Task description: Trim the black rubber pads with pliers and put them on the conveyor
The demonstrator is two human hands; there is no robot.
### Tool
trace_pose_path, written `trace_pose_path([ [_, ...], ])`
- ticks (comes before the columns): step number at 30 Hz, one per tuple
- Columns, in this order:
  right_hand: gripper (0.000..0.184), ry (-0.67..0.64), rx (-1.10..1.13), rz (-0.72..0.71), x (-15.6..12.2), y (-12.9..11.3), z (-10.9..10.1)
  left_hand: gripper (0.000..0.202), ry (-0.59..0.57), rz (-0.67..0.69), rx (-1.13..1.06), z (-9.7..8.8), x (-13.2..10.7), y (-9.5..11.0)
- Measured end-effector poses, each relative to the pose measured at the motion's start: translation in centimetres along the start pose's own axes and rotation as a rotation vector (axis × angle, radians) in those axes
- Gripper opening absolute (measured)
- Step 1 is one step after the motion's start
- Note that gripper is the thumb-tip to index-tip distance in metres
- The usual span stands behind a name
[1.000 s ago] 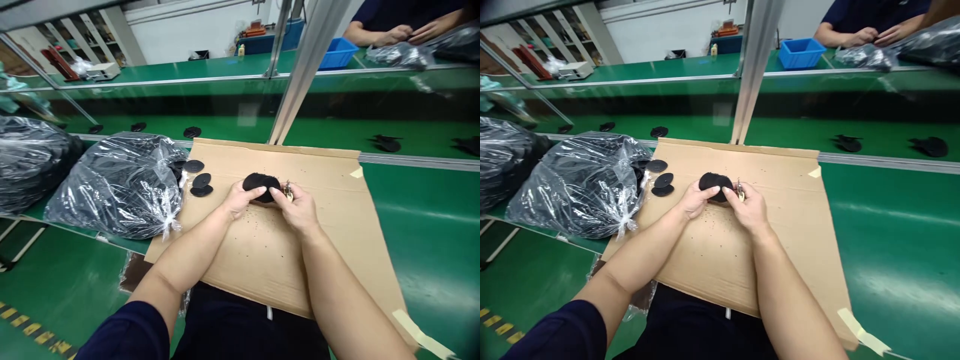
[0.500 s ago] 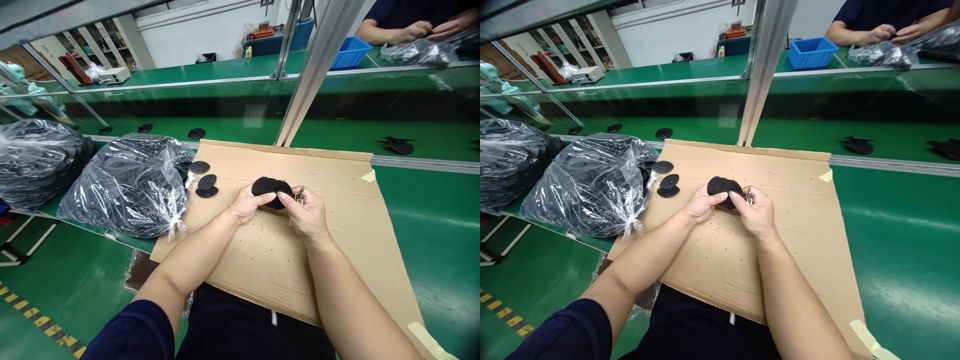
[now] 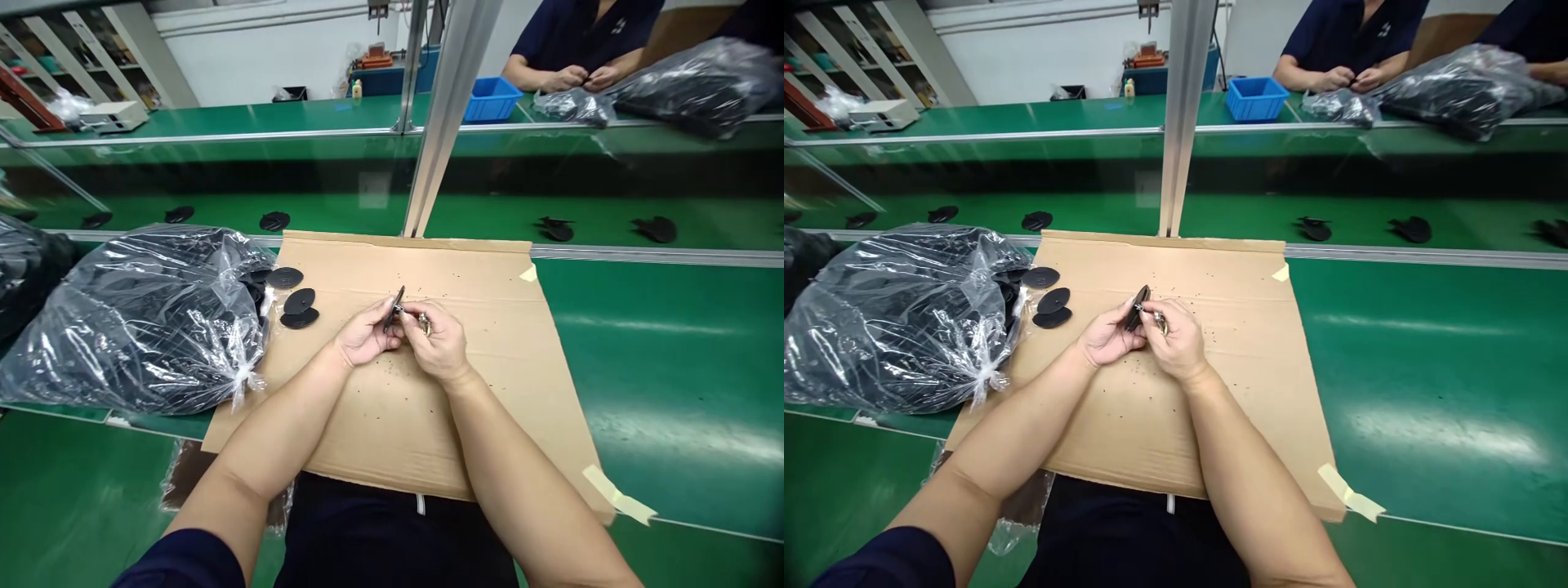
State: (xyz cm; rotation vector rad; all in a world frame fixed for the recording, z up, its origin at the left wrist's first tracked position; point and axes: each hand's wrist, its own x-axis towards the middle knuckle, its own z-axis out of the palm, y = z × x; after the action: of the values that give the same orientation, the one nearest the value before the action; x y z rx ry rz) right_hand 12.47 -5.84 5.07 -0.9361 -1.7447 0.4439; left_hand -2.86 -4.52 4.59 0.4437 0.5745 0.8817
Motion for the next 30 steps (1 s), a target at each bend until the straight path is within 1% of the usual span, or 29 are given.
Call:
trace_pose_path([
  [5,0.013,-0.013,-0.094,-0.096,0.2,-0.2,-0.3,0.021,-0.039,0.020,0.015,-0.3,0.0,-0.4],
  [8,0.014,-0.035,-0.108,-0.096,0.3,-0.4,-0.5,0.028,-0.022,0.049,0.035,-0.2,0.0,-0.2],
  [10,0.015,-0.034,-0.079,-0.031,0.3,-0.5,-0.4,0.033,0.047,0.110,0.051,0.1,0.0,-0.1],
  [11,0.016,-0.013,-0.049,0.024,0.2,-0.3,-0.3,0.036,0.089,0.161,0.057,0.3,0.1,0.0],
  [12,0.018,0.028,-0.011,0.092,0.1,-0.1,-0.1,0.040,0.132,0.222,0.059,0.4,0.2,0.0],
  [14,0.022,0.152,0.091,0.237,-0.1,0.7,0.3,0.048,0.230,0.340,0.069,0.5,0.6,0.3],
  [15,0.024,0.216,0.146,0.300,-0.2,1.2,0.6,0.049,0.298,0.394,0.081,0.4,1.0,0.6],
  [17,0.028,0.315,0.236,0.382,-0.3,2.0,1.0,0.048,0.479,0.500,0.154,0.2,2.1,1.6],
  [18,0.029,0.343,0.267,0.397,-0.3,2.3,1.2,0.047,0.569,0.558,0.235,0.1,2.8,2.5],
  [20,0.028,0.351,0.292,0.403,-0.2,2.6,1.4,0.043,0.715,0.699,0.502,0.1,4.5,4.9],
  [22,0.027,0.332,0.294,0.401,-0.1,2.4,1.4,0.040,0.807,0.840,0.883,0.3,6.5,7.9],
  [23,0.027,0.321,0.293,0.401,0.0,2.2,1.4,0.041,0.831,0.883,1.087,0.5,7.5,9.4],
  [24,0.026,0.313,0.293,0.401,0.0,2.1,1.3,0.044,0.823,0.900,1.275,0.8,8.4,10.9],
  [25,0.025,0.308,0.295,0.400,0.1,1.9,1.3,0.049,0.783,0.887,1.431,1.1,9.3,12.1],
  [27,0.024,0.300,0.299,0.396,0.1,1.7,1.1,0.058,0.679,0.823,1.620,1.7,10.8,13.6],
  [28,0.024,0.293,0.299,0.395,0.2,1.6,1.1,0.061,0.643,0.790,1.659,1.9,11.3,13.8],
  [29,0.023,0.285,0.300,0.396,0.2,1.6,1.0,0.063,0.634,0.768,1.673,2.1,11.7,13.7],
  [30,0.023,0.280,0.301,0.402,0.3,1.6,0.9,0.063,0.649,0.757,1.669,2.3,11.7,13.2],
])
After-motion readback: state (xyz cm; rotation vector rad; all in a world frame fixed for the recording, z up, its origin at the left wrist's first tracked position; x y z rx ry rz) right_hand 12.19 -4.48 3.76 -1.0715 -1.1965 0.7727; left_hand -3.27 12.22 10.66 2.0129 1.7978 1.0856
